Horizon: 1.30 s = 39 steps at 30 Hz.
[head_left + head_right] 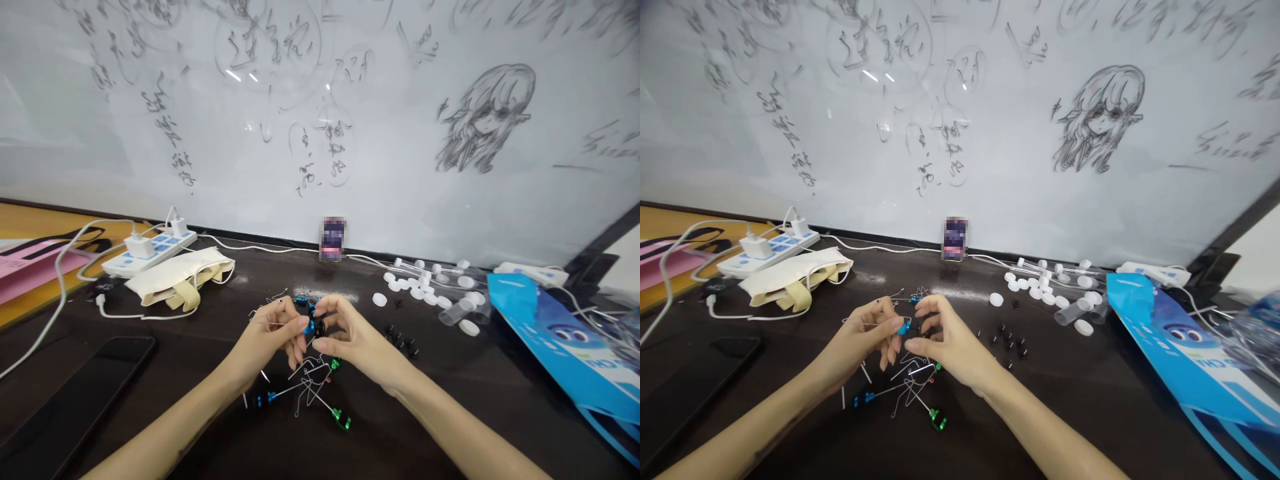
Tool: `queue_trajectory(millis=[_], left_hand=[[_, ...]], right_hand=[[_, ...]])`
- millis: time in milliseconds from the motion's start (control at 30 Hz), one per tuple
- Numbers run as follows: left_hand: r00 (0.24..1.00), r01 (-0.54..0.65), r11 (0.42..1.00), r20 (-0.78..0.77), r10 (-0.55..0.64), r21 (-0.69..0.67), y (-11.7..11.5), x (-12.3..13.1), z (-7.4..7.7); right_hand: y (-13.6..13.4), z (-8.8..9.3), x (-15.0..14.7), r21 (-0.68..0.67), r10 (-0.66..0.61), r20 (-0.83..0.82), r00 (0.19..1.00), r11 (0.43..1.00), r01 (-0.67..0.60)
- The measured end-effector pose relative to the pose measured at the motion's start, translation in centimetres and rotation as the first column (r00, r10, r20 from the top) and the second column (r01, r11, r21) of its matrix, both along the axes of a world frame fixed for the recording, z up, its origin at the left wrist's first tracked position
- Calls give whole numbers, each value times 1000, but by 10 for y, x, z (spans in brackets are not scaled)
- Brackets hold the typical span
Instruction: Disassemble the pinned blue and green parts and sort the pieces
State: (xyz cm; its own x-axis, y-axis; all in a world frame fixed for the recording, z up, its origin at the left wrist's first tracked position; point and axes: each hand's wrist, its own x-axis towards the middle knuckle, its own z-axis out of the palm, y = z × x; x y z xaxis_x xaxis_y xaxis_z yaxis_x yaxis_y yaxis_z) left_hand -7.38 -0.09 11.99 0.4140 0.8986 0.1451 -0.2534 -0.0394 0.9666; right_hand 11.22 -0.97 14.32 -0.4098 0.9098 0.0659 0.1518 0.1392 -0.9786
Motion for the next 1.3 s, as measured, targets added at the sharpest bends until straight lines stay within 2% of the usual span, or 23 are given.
queue_trajectory(millis=[100, 233, 300, 433, 533, 667, 833, 1067, 1133, 1200, 1300], left_hand=[[1000, 17, 1000, 1, -17, -12, 0, 1, -2], [999, 31, 999, 9, -31, -9, -2, 2, -1], [1000, 18, 1000, 8, -18, -13, -1, 1, 1], [1000, -16, 1000, 17, 16, -24, 0, -2, 3], [1000, 6, 999, 21, -5, -33, 0, -1, 2], [999, 39, 999, 24, -38, -38, -1, 1, 1], [999, 26, 999, 27, -25, -43, -1, 0, 1], [999, 44, 998, 29, -43, -47, -3, 3, 0], [999, 34, 998, 33, -32, -61, -3, 3, 0], [998, -8, 994, 61, 14, -107, -2, 1, 1], [987, -88, 977, 117, 112, -196, 5, -5, 1]], right_hand=[[3, -2, 0, -40, -21, 42, 999, 999, 23], [4, -6, -4, -122, 50, 117, 992, 992, -36], [3, -4, -3, -81, 51, 101, 994, 996, -43], [1, 3, 1, 23, -37, 35, 999, 999, 36], [2, 0, 1, -25, -32, 65, 997, 999, 34], [3, -7, -1, -97, 120, 90, 989, 989, -111], [0, -5, -1, -4, 19, -20, 1000, 1000, -20], [2, -11, -8, -142, 67, 34, 997, 988, -62], [-1, -11, -10, -83, 52, 30, 998, 995, -49], [-4, -9, -11, 61, -37, 53, 998, 998, 34], [-7, -4, -10, 277, -185, 86, 979, 948, 155]])
